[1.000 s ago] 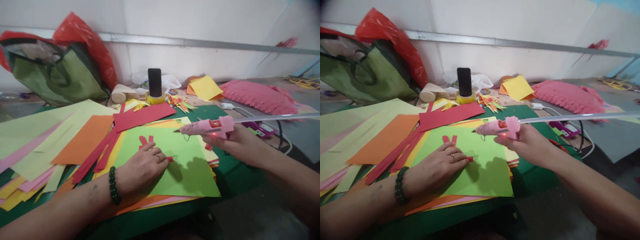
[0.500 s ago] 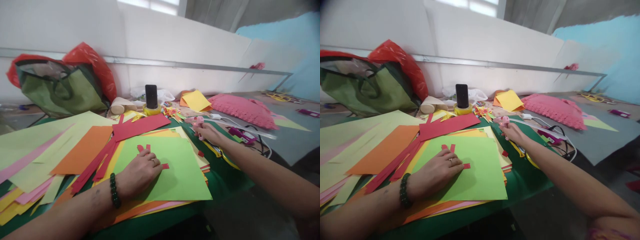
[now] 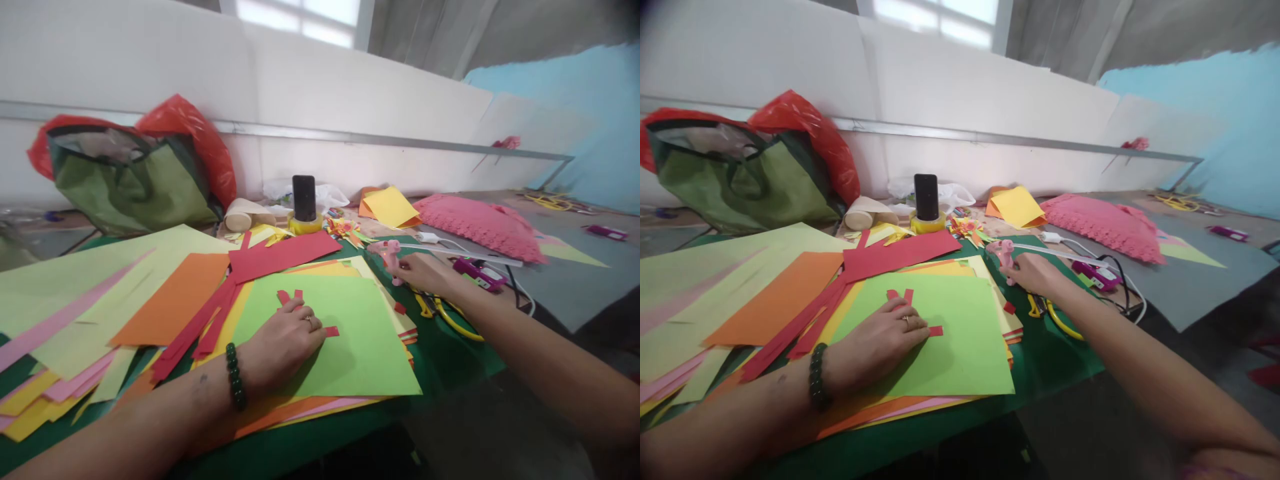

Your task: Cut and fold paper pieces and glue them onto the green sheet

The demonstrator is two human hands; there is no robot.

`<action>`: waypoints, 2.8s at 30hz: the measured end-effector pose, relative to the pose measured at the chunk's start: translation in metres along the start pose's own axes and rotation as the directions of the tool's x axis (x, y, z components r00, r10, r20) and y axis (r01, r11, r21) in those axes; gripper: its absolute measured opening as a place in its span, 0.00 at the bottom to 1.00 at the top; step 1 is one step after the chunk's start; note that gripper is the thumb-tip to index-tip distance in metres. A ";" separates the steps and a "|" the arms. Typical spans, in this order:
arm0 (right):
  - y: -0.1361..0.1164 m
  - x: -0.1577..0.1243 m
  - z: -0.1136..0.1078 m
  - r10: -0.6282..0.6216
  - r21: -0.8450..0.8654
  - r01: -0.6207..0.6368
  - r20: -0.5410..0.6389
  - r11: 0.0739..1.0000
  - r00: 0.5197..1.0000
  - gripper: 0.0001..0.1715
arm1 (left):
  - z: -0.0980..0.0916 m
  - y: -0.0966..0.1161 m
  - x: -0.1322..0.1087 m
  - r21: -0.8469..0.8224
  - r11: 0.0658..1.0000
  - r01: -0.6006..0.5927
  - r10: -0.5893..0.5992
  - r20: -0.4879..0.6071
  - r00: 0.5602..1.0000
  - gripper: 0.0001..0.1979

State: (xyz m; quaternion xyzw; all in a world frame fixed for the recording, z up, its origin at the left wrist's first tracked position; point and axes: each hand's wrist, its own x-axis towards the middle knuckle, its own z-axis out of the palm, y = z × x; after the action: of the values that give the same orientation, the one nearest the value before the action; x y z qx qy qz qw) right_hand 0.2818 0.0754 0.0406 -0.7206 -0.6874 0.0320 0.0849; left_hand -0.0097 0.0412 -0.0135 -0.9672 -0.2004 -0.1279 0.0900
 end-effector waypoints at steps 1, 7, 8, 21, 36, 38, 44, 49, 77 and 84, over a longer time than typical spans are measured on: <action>-0.005 -0.011 -0.004 0.008 -0.090 -0.009 -0.014 0.996 1.000 0.21 | 0.000 0.000 0.000 -0.002 1.000 0.000 0.000 -0.005 1.000 0.12; -0.058 -0.077 -0.004 -0.348 -0.156 0.351 0.045 0.923 0.936 0.11 | -0.002 0.001 0.003 0.063 0.997 0.040 -0.040 0.009 0.999 0.11; -0.069 -0.083 -0.001 -0.428 -0.167 0.435 0.079 0.885 0.900 0.11 | -0.004 0.001 0.003 0.072 0.995 0.068 -0.068 0.006 0.998 0.11; -0.136 -0.063 0.025 -0.733 -0.310 0.812 0.353 0.494 0.581 0.07 | -0.016 -0.007 0.000 0.080 0.948 0.308 -0.309 0.005 0.951 0.08; -0.121 -0.049 0.030 -0.779 -0.301 0.812 0.256 0.499 0.573 0.10 | -0.014 -0.018 0.001 -0.251 0.717 0.651 -0.679 -0.038 0.733 0.15; -0.124 -0.049 0.029 -0.771 -0.298 0.823 0.301 0.484 0.562 0.07 | -0.014 -0.018 0.000 -0.245 0.737 0.630 -0.660 -0.055 0.749 0.15; -0.125 -0.045 0.025 -0.742 -0.338 0.809 0.334 0.481 0.581 0.07 | -0.016 -0.016 0.001 -0.349 0.711 0.610 -0.669 -0.070 0.740 0.14; -0.115 -0.039 0.030 -0.934 -0.480 0.804 -0.120 0.351 0.337 0.08 | -0.016 -0.019 0.004 -0.735 0.348 0.582 -0.769 0.131 0.625 0.19; -0.103 -0.022 0.038 -0.834 -0.486 0.811 -0.552 0.325 0.004 0.05 | -0.028 -0.023 0.003 -0.858 -0.507 0.086 -0.620 0.432 0.655 0.16; -0.109 -0.019 0.043 -0.725 -0.140 0.919 -0.662 0.368 0.189 0.06 | -0.023 -0.023 0.004 -0.890 -0.442 0.111 -0.702 0.420 0.576 0.13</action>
State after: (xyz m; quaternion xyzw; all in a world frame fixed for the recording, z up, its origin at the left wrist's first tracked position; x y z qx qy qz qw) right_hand 0.1663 0.0643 0.0150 -0.1704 -0.8787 -0.1613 0.4157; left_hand -0.0202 0.0579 0.0124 -0.4310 -0.3871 -0.4411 -0.6854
